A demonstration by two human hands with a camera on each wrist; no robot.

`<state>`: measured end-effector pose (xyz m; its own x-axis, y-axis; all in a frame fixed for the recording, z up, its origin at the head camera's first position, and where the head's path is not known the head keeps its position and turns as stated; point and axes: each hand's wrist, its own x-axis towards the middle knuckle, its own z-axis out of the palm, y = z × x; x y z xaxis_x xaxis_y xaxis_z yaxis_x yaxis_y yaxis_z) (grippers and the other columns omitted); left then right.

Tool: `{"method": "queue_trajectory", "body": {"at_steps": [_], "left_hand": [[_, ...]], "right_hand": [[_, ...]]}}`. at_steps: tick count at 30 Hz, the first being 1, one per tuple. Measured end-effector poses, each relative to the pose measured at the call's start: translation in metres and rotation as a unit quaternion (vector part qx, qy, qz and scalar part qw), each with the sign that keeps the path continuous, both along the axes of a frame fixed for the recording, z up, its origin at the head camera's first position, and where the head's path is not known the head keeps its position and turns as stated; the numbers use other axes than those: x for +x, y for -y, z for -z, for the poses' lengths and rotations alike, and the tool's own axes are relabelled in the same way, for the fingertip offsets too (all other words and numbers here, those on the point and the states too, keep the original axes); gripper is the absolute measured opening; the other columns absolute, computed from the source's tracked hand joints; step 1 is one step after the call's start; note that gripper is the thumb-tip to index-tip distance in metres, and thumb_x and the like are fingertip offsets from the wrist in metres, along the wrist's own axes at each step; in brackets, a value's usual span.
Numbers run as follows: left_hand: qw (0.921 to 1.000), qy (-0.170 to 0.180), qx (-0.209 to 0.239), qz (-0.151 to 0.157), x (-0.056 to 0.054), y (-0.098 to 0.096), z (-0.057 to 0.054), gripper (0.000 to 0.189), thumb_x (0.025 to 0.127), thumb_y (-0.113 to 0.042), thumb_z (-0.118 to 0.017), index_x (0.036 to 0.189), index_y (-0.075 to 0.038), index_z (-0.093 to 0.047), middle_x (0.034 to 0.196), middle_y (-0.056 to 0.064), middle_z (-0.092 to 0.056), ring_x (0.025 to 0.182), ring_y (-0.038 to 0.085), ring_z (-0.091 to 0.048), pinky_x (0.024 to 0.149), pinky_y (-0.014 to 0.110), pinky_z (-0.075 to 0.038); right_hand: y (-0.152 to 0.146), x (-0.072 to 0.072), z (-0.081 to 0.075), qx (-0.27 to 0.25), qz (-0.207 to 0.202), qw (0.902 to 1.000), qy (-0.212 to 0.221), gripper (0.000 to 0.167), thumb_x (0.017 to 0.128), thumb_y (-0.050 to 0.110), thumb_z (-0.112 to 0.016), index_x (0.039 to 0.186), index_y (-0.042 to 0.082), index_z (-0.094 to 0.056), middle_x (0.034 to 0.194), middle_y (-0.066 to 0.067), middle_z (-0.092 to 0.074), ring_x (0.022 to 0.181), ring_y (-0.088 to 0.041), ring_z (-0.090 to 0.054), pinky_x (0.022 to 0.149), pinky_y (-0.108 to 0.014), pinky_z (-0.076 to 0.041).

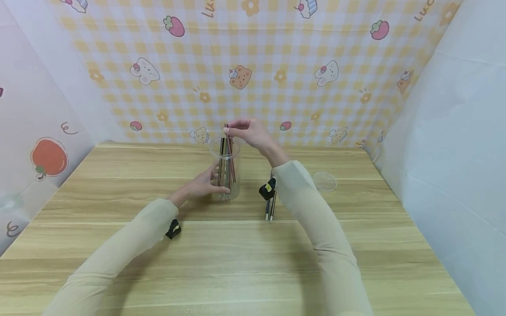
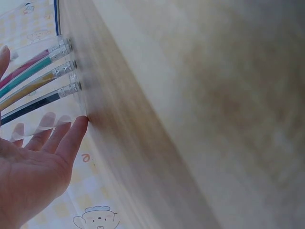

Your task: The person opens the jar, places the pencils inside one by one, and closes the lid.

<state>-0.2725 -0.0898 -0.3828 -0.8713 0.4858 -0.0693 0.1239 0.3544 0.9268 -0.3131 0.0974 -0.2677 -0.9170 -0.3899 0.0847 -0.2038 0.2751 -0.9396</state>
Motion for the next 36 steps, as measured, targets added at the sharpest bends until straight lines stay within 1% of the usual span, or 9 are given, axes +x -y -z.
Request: {"method": "queue_trajectory", "body": {"at_steps": [7, 9, 14, 18, 24, 27, 31, 34, 36], "left_hand": [[0.9999, -0.006, 0.003, -0.01, -0.015, 0.001, 0.021, 0.099, 0.068, -0.023, -0.077, 0.141, -0.022, -0.009, 0.133, 0.018, -0.035, 0.12, 0.029, -0.034, 0.1, 0.046, -0.021], [0.9999, -0.01, 0.0, -0.011, -0.016, 0.001, 0.023, 0.098, 0.068, -0.022, -0.076, 0.141, -0.023, -0.01, 0.133, 0.017, -0.036, 0.119, 0.028, -0.035, 0.1, 0.046, -0.022], [0.9997, -0.017, -0.002, -0.015, -0.016, 0.0, 0.024, 0.097, 0.069, -0.019, -0.076, 0.14, -0.022, -0.011, 0.131, 0.017, -0.038, 0.118, 0.027, -0.036, 0.099, 0.046, -0.022], [0.9998, -0.015, -0.002, -0.011, -0.014, 0.0, 0.021, 0.098, 0.069, -0.021, -0.076, 0.141, -0.022, -0.01, 0.131, 0.017, -0.038, 0.118, 0.027, -0.036, 0.099, 0.046, -0.023], [0.9999, -0.003, 0.011, 0.004, -0.005, 0.0, 0.005, 0.097, 0.071, -0.014, -0.074, 0.141, -0.015, -0.008, 0.131, 0.023, -0.035, 0.119, 0.033, -0.034, 0.099, 0.048, -0.023], [0.9999, -0.002, 0.009, 0.005, -0.002, 0.0, 0.001, 0.096, 0.072, -0.013, -0.073, 0.141, -0.013, -0.007, 0.132, 0.024, -0.034, 0.12, 0.034, -0.033, 0.099, 0.049, -0.023], [1.0, -0.004, 0.001, -0.005, -0.008, 0.001, 0.012, 0.098, 0.071, -0.019, -0.075, 0.142, -0.02, -0.006, 0.133, 0.021, -0.032, 0.121, 0.033, -0.031, 0.099, 0.05, -0.022], [0.9998, -0.005, -0.008, -0.017, -0.013, 0.002, 0.021, 0.101, 0.069, -0.025, -0.076, 0.142, -0.026, -0.005, 0.134, 0.018, -0.032, 0.121, 0.031, -0.031, 0.099, 0.049, -0.022], [0.9997, -0.007, -0.014, -0.021, -0.014, 0.002, 0.023, 0.102, 0.068, -0.027, -0.076, 0.142, -0.026, -0.005, 0.134, 0.017, -0.032, 0.121, 0.03, -0.031, 0.098, 0.049, -0.023]], "right_hand": [[0.0, -0.001, 0.005, 0.023, -0.012, 0.9996, -0.009, 0.025, 0.08, 0.023, -0.066, 0.098, 0.004, -0.065, 0.099, -0.004, -0.063, 0.098, -0.014, -0.053, 0.095, -0.037, -0.031], [0.001, -0.001, 0.005, 0.025, -0.015, 0.9995, -0.012, 0.025, 0.081, 0.023, -0.065, 0.098, 0.005, -0.065, 0.099, -0.004, -0.063, 0.097, -0.015, -0.053, 0.095, -0.037, -0.032], [0.002, -0.002, 0.007, 0.046, -0.021, 0.998, -0.039, 0.025, 0.08, 0.024, -0.066, 0.098, 0.005, -0.065, 0.097, -0.004, -0.062, 0.092, -0.015, -0.055, 0.091, -0.036, -0.036], [0.003, -0.002, 0.008, 0.058, -0.035, 0.996, -0.059, 0.024, 0.081, 0.022, -0.065, 0.096, 0.003, -0.065, 0.095, -0.006, -0.062, 0.09, -0.017, -0.055, 0.087, -0.034, -0.039], [0.004, 0.002, 0.007, 0.094, -0.06, 0.9889, -0.098, 0.021, 0.081, 0.019, -0.065, 0.094, 0.003, -0.066, 0.096, -0.004, -0.06, 0.089, -0.017, -0.052, 0.08, -0.033, -0.042], [0.006, 0.003, 0.006, 0.107, -0.07, 0.9845, -0.12, 0.02, 0.081, 0.018, -0.065, 0.094, 0.003, -0.067, 0.095, -0.005, -0.061, 0.086, -0.017, -0.054, 0.076, -0.031, -0.044], [0.006, 0.003, 0.007, 0.12, -0.069, 0.9807, -0.138, 0.023, 0.082, 0.021, -0.063, 0.099, 0.006, -0.067, 0.097, -0.003, -0.062, 0.086, -0.014, -0.053, 0.075, -0.029, -0.044], [0.003, 0.003, 0.008, 0.109, -0.058, 0.9842, -0.127, 0.028, 0.084, 0.025, -0.061, 0.105, 0.007, -0.064, 0.102, -0.001, -0.061, 0.091, -0.014, -0.052, 0.08, -0.031, -0.042], [0.0, 0.002, 0.009, 0.094, -0.042, 0.988, -0.115, 0.03, 0.085, 0.028, -0.059, 0.107, 0.008, -0.063, 0.104, -0.001, -0.059, 0.094, -0.014, -0.05, 0.082, -0.033, -0.041]]}}
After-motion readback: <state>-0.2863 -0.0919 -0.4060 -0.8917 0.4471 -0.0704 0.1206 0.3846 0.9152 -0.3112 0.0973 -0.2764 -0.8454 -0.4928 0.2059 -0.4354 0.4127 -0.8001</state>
